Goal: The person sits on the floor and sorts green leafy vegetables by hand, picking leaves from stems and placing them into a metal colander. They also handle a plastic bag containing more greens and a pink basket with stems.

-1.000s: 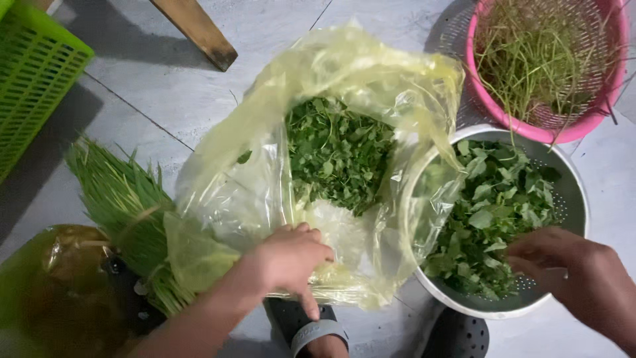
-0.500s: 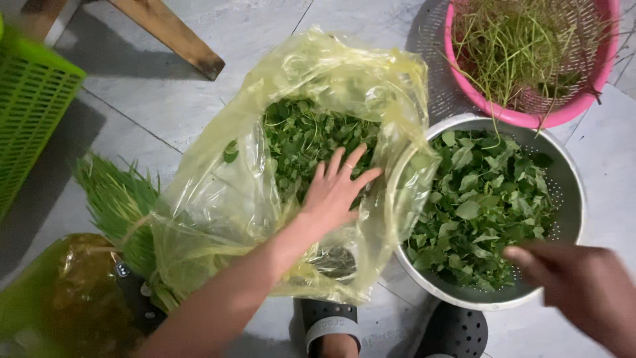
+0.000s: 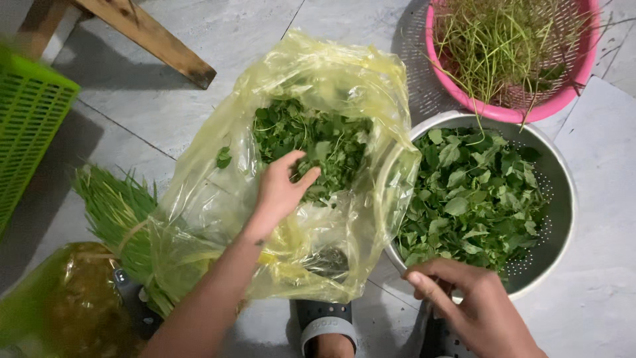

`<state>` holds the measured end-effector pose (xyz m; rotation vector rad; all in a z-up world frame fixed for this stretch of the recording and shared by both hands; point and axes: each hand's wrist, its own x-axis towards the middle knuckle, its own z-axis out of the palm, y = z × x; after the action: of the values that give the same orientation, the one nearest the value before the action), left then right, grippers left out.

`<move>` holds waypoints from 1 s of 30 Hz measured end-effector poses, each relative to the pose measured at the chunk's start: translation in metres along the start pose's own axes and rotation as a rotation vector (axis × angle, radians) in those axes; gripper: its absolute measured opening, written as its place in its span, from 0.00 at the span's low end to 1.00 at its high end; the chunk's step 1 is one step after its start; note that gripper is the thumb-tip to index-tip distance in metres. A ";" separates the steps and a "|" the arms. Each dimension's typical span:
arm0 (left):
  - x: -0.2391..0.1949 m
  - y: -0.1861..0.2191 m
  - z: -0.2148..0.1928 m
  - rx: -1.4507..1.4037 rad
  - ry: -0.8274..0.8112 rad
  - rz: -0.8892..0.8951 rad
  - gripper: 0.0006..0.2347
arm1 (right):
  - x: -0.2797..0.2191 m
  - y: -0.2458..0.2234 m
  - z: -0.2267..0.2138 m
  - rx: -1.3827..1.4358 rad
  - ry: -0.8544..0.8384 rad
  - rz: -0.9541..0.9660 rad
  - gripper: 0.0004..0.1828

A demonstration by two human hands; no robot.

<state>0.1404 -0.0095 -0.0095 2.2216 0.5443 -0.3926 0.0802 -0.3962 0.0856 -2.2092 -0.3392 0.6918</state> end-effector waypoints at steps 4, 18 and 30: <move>-0.009 0.021 -0.015 -0.337 -0.145 -0.279 0.34 | 0.003 0.005 0.007 0.070 -0.059 -0.049 0.16; -0.040 0.034 -0.034 -0.473 -0.011 -0.512 0.39 | 0.012 0.021 -0.005 0.084 -0.151 -0.036 0.17; -0.063 0.069 -0.019 -0.625 -0.087 -0.436 0.50 | 0.021 0.019 0.001 0.058 -0.185 0.024 0.17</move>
<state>0.1226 -0.0514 0.0747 1.4750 0.9601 -0.4622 0.0970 -0.3993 0.0630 -2.1025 -0.3809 0.9112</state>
